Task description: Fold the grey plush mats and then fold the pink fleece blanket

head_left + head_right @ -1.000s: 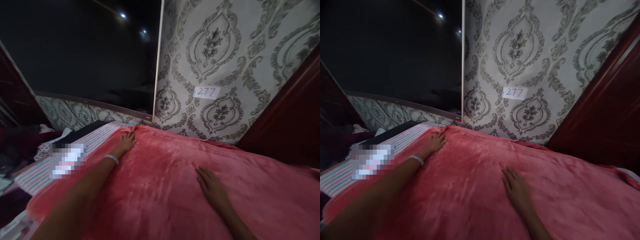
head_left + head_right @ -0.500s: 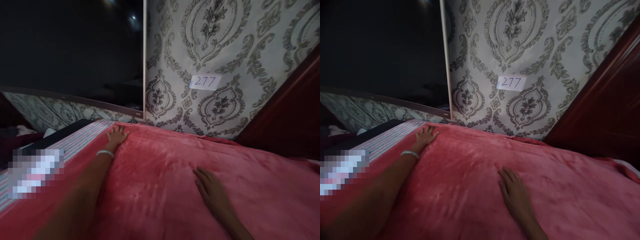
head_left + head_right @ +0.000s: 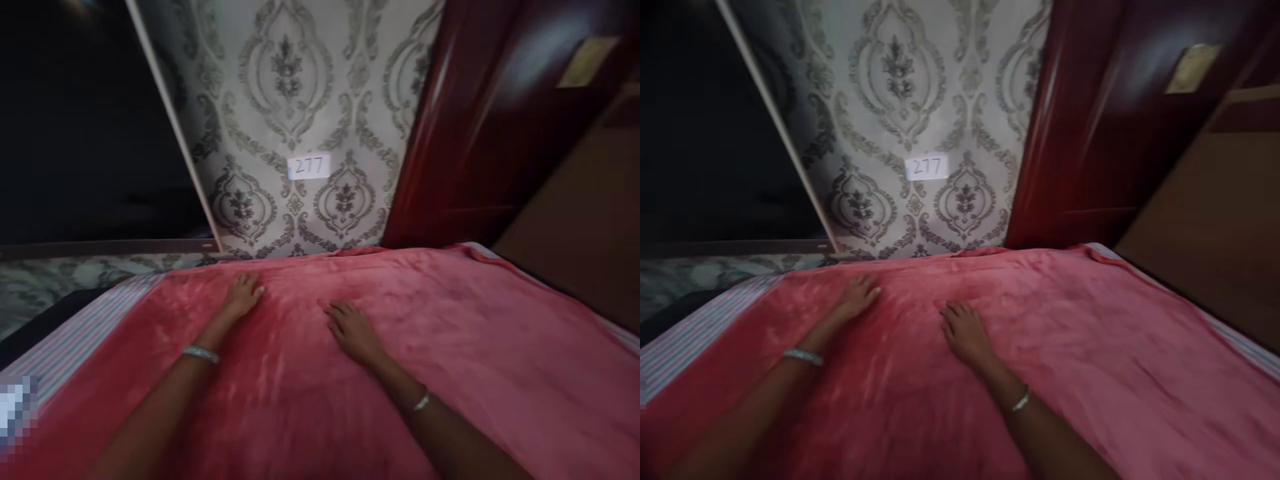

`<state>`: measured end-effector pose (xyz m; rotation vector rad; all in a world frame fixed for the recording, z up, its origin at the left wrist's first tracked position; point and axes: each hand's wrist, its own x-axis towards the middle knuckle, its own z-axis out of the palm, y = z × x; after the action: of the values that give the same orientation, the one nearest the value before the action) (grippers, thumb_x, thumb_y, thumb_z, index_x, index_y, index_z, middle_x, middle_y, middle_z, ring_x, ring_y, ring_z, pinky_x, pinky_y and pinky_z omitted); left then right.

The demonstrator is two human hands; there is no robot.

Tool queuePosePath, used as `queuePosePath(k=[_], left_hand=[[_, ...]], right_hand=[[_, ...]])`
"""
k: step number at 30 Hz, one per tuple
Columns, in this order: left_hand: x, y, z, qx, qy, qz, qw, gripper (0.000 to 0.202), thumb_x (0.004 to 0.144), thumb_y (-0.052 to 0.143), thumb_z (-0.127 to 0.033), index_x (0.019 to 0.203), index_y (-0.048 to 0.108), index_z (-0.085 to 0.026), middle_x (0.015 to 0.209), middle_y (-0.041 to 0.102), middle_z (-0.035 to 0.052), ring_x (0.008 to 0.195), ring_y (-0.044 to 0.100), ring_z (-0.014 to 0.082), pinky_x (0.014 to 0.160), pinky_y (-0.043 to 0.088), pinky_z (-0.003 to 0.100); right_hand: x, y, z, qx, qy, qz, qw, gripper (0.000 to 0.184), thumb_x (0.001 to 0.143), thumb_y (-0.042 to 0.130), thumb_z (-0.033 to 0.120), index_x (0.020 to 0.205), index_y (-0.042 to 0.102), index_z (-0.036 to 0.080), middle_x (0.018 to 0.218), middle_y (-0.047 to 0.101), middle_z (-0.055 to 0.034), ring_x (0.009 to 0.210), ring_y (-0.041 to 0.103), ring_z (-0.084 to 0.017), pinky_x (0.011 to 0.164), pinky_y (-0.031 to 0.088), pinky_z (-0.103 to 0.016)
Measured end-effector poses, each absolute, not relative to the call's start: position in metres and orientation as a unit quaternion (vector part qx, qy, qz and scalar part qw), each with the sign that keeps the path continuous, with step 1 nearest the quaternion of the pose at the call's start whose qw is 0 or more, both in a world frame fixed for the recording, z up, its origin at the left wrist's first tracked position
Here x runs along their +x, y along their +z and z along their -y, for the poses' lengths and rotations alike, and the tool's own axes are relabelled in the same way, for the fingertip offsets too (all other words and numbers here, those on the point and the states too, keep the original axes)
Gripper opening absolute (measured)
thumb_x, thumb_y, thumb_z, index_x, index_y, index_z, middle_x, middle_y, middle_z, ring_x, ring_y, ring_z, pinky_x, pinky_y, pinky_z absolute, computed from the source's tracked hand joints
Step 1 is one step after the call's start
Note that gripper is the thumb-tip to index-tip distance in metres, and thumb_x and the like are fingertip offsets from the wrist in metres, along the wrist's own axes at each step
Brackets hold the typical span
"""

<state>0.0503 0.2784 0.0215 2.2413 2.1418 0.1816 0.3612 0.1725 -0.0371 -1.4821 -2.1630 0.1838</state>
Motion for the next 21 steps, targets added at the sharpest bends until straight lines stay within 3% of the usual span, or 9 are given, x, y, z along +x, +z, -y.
queuePosePath(k=[4, 6, 9, 11, 15, 18, 21], left_hand=[[0.146, 0.013, -0.275, 0.776, 0.084, -0.622, 0.056, 0.068, 0.100, 0.038, -0.043, 0.159, 0.031, -0.011, 0.168, 0.021, 0.0214, 0.154, 0.025, 0.0318, 0.121, 0.029, 0.051], [0.181, 0.010, -0.274, 0.782, 0.110, -0.612, 0.043, 0.066, 0.100, 0.037, -0.042, 0.159, 0.031, -0.011, 0.166, 0.024, 0.0224, 0.154, 0.026, 0.0318, 0.120, 0.031, 0.051], [0.212, 0.003, -0.273, 0.779, 0.088, -0.621, 0.016, 0.062, 0.101, 0.032, -0.042, 0.157, 0.037, -0.015, 0.164, 0.031, 0.0205, 0.153, 0.027, 0.0349, 0.119, 0.028, 0.060], [0.220, -0.003, -0.274, 0.776, 0.061, -0.627, 0.001, 0.062, 0.101, 0.030, -0.043, 0.157, 0.038, -0.019, 0.165, 0.030, 0.0186, 0.153, 0.026, 0.0370, 0.118, 0.026, 0.064], [0.221, -0.010, -0.281, 0.772, 0.048, -0.634, 0.002, 0.065, 0.101, 0.025, -0.045, 0.160, 0.033, -0.021, 0.167, 0.025, 0.0177, 0.153, 0.024, 0.0379, 0.116, 0.027, 0.066], [0.217, -0.014, -0.286, 0.770, 0.064, -0.635, -0.004, 0.067, 0.100, 0.021, -0.046, 0.161, 0.031, -0.019, 0.167, 0.025, 0.0190, 0.153, 0.025, 0.0382, 0.115, 0.027, 0.068], [0.209, -0.021, -0.287, 0.795, 0.093, -0.599, -0.008, 0.067, 0.100, 0.019, -0.046, 0.159, 0.034, -0.019, 0.164, 0.032, 0.0189, 0.150, 0.030, 0.0383, 0.113, 0.029, 0.070]], right_hand=[[0.360, -0.023, -0.171, -0.548, 0.070, 0.796, 0.247, 0.040, 0.097, 0.051, 0.028, 0.134, 0.067, 0.026, 0.141, 0.063, -0.0054, 0.129, 0.056, -0.026, 0.112, 0.043, -0.042], [0.369, -0.018, -0.173, -0.552, 0.078, 0.789, 0.258, 0.040, 0.097, 0.050, 0.026, 0.132, 0.069, 0.033, 0.138, 0.066, 0.0001, 0.127, 0.059, -0.024, 0.109, 0.046, -0.037], [0.407, -0.008, -0.177, -0.581, 0.085, 0.756, 0.289, 0.045, 0.099, 0.045, 0.024, 0.138, 0.064, 0.037, 0.137, 0.066, 0.0032, 0.127, 0.060, -0.022, 0.109, 0.048, -0.035], [0.451, -0.001, -0.178, -0.613, 0.066, 0.734, 0.285, 0.045, 0.099, 0.045, 0.025, 0.141, 0.061, 0.032, 0.142, 0.063, 0.0017, 0.131, 0.057, -0.021, 0.113, 0.043, -0.034], [0.552, 0.002, -0.174, -0.708, 0.024, 0.666, 0.236, 0.051, 0.099, 0.050, 0.030, 0.147, 0.054, 0.014, 0.156, 0.047, -0.0153, 0.145, 0.042, -0.029, 0.120, 0.031, -0.048], [0.602, -0.010, -0.165, -0.786, 0.006, 0.601, 0.146, 0.056, 0.102, 0.046, 0.040, 0.154, 0.045, 0.019, 0.164, 0.032, -0.0152, 0.151, 0.029, -0.034, 0.121, 0.023, -0.058], [0.616, -0.025, -0.161, -0.796, 0.004, 0.593, 0.122, 0.055, 0.104, 0.042, 0.046, 0.154, 0.045, 0.024, 0.165, 0.031, -0.0123, 0.152, 0.028, -0.032, 0.121, 0.019, -0.059]])
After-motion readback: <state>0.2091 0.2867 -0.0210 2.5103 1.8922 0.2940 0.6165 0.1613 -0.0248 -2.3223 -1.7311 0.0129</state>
